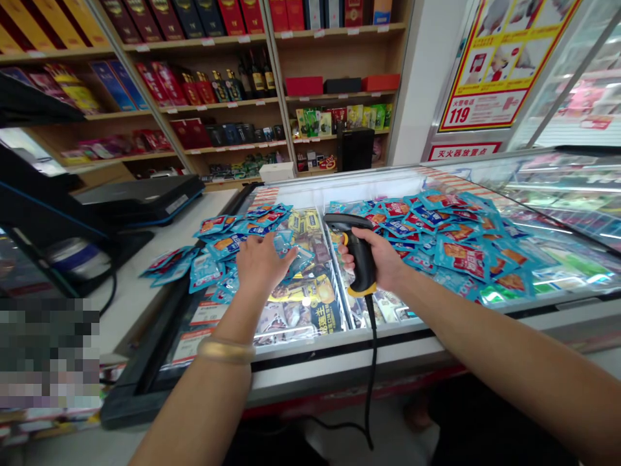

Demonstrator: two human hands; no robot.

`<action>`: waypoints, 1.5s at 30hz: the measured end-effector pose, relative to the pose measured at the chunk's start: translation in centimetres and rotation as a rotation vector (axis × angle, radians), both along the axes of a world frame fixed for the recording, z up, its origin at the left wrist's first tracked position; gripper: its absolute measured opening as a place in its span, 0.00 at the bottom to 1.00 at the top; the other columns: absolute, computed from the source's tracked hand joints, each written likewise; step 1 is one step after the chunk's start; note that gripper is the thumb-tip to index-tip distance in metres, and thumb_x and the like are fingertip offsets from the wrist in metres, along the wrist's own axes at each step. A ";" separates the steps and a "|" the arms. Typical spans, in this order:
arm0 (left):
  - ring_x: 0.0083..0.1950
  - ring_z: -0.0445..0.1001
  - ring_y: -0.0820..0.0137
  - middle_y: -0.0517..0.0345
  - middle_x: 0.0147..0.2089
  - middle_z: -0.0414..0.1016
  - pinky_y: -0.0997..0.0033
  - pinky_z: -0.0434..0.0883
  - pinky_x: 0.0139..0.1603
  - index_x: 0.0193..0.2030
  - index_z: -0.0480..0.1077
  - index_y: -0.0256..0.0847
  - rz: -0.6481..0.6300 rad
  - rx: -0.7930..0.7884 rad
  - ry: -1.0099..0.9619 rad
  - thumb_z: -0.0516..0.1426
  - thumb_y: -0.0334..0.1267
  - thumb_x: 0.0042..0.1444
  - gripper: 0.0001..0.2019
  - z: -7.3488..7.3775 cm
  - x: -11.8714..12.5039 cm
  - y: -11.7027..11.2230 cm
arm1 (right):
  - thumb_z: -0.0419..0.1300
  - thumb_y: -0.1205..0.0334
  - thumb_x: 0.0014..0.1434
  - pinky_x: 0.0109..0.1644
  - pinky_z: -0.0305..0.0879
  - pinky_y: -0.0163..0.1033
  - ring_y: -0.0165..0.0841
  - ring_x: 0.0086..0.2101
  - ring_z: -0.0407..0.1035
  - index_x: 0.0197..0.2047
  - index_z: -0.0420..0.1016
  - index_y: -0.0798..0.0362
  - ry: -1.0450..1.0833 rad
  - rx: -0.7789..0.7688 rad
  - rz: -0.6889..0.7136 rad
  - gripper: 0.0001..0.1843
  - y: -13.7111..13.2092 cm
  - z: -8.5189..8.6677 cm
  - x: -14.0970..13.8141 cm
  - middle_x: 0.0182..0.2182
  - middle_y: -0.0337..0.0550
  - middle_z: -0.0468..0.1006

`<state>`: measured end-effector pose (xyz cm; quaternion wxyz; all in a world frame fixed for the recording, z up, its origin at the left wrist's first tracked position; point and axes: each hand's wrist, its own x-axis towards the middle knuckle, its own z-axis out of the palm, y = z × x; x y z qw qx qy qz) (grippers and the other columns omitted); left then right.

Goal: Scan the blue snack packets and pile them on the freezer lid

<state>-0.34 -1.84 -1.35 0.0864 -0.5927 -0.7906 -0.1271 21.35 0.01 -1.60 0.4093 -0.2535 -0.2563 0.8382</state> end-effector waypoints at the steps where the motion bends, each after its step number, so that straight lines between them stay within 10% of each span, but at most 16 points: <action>1: 0.59 0.69 0.44 0.35 0.56 0.72 0.48 0.68 0.57 0.58 0.71 0.38 0.013 -0.013 0.022 0.52 0.59 0.58 0.31 -0.1 0.0 0.0 | 0.59 0.58 0.58 0.22 0.60 0.31 0.27 0.21 0.60 0.32 0.69 0.54 0.000 0.003 0.005 0.08 0.0 -0.1 0.0 0.23 0.40 0.68; 12: 0.56 0.72 0.52 0.42 0.57 0.71 0.54 0.69 0.59 0.54 0.73 0.42 -0.085 0.006 -0.172 0.59 0.51 0.54 0.23 -0.5 0.1 0.2 | 0.58 0.58 0.58 0.22 0.61 0.30 0.27 0.21 0.60 0.33 0.70 0.56 -0.015 -0.004 0.023 0.08 -0.1 -0.2 0.0 0.23 0.40 0.68; 18: 0.57 0.72 0.58 0.44 0.60 0.69 0.61 0.70 0.59 0.65 0.63 0.41 -0.119 0.294 -0.414 0.65 0.37 0.45 0.38 -0.9 0.0 0.8 | 0.59 0.59 0.58 0.22 0.61 0.31 0.27 0.21 0.60 0.33 0.70 0.55 -0.030 0.014 0.021 0.08 -0.3 0.0 0.0 0.23 0.40 0.69; 24: 0.33 0.75 0.67 0.58 0.32 0.78 0.69 0.71 0.37 0.38 0.74 0.38 -0.300 0.231 -0.748 0.60 0.44 0.48 0.13 -0.8 0.2 0.5 | 0.62 0.57 0.55 0.22 0.61 0.30 0.26 0.21 0.62 0.32 0.70 0.55 -0.025 0.056 0.060 0.09 -0.6 -0.1 -0.1 0.23 0.39 0.70; 34: 0.24 0.60 0.74 0.68 0.19 0.58 0.73 0.58 0.29 0.24 0.62 0.43 -0.358 0.243 -0.518 0.59 0.45 0.47 0.11 -0.5 1.5 0.0 | 0.63 0.55 0.55 0.25 0.64 0.30 0.25 0.22 0.63 0.35 0.72 0.56 -0.017 0.182 0.205 0.12 -0.7 -0.9 0.0 0.25 0.38 0.71; 45: 0.28 0.66 0.71 0.63 0.24 0.66 0.71 0.64 0.33 0.29 0.67 0.42 -0.364 0.245 -0.455 0.56 0.46 0.52 0.09 -1.0 1.2 0.2 | 0.63 0.55 0.56 0.24 0.63 0.30 0.26 0.22 0.62 0.34 0.71 0.55 -0.018 0.176 0.196 0.11 -1.0 -0.4 -0.1 0.25 0.38 0.70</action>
